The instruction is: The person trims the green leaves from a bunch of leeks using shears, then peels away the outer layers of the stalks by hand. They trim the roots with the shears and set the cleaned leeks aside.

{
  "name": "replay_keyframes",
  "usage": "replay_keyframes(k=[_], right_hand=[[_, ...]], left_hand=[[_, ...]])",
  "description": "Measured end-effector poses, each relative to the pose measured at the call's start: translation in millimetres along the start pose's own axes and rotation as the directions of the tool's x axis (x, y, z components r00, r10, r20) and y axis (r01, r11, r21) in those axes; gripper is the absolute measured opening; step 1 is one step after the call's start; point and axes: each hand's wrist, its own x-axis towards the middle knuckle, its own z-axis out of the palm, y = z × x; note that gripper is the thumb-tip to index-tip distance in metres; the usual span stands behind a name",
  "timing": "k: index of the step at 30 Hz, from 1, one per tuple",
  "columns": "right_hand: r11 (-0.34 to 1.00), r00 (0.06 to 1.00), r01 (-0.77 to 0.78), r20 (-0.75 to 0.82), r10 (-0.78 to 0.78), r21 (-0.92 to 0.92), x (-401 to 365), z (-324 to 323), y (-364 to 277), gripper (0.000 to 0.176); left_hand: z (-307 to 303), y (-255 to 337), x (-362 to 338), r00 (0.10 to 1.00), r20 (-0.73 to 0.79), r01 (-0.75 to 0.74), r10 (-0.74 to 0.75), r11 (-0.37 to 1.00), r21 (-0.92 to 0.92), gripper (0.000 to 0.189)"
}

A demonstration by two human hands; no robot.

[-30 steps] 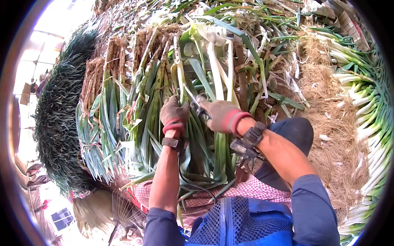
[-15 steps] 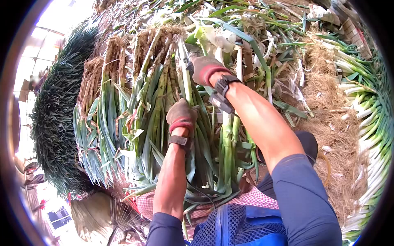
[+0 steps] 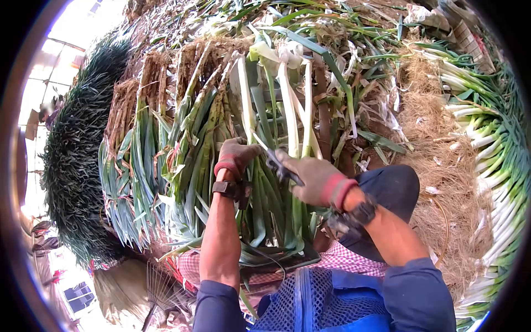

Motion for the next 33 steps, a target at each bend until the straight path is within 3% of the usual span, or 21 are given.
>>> replay_keyframes(k=[2,5,8,12,13,14,19,21,25,28,30,33], right_hand=[[0.999,1.0,-0.018,-0.001,0.018,-0.048,-17.0,6.3,4.9,0.091],[0.996,0.991,-0.062,-0.119,0.054,-0.063,-29.4,9.0,9.4,0.092],[0.995,0.997,-0.079,-0.007,0.079,-0.055,-41.7,-0.3,-0.8,0.087],[0.983,0.986,-0.144,-0.096,0.133,-0.117,-38.6,4.6,13.9,0.09],[0.992,0.996,-0.089,-0.031,0.086,-0.089,-42.5,3.9,9.9,0.091],[0.998,0.999,-0.035,0.031,0.037,-0.059,-46.5,1.7,5.2,0.091],[0.995,0.996,-0.055,0.062,0.06,-0.082,-49.0,4.4,0.6,0.09],[0.997,0.996,-0.073,-0.043,0.073,-0.01,-43.8,6.9,-0.8,0.091],[0.997,0.997,-0.052,0.046,0.055,-0.054,-36.8,-1.1,-11.8,0.091],[0.994,0.999,-0.042,-0.032,0.039,-0.099,-28.5,5.0,-4.9,0.093],[1.0,1.0,0.009,0.018,-0.009,-0.007,-34.2,2.4,-9.3,0.093],[0.997,0.997,-0.056,0.047,0.058,-0.054,-15.0,-2.6,-15.2,0.09]], left_hand=[[-1.2,2.0,-15.9,1.0,0.021,-0.01,0.01,1.0,-0.005,0.043],[9.3,-2.6,-30.0,0.997,0.073,0.015,-0.003,0.988,-0.157,0.037],[12.2,-1.4,-44.0,1.0,-0.016,-0.021,0.02,0.997,-0.08,0.039],[17.9,3.1,-50.0,0.997,-0.056,-0.054,0.049,0.995,-0.083,0.04],[19.0,7.1,-49.0,0.994,-0.101,-0.046,0.051,0.997,0.057,0.039],[17.5,8.7,-49.6,0.994,-0.101,-0.046,0.051,0.997,0.057,0.039],[3.4,5.8,-39.2,0.995,-0.101,0.001,-0.003,1.0,-0.017,0.037],[1.1,6.3,-40.2,0.994,-0.105,-0.03,0.029,1.0,-0.008,0.037],[5.4,-6.0,-29.1,0.994,-0.106,-0.03,0.03,1.0,-0.005,0.038],[-1.9,-7.1,-30.5,0.995,-0.097,-0.022,0.02,0.999,-0.023,0.039],[1.2,-11.4,-28.9,0.993,-0.114,-0.022,0.016,0.998,-0.051,0.04],[4.8,-15.2,-20.5,0.995,-0.097,-0.018,0.017,1.0,-0.013,0.039]])
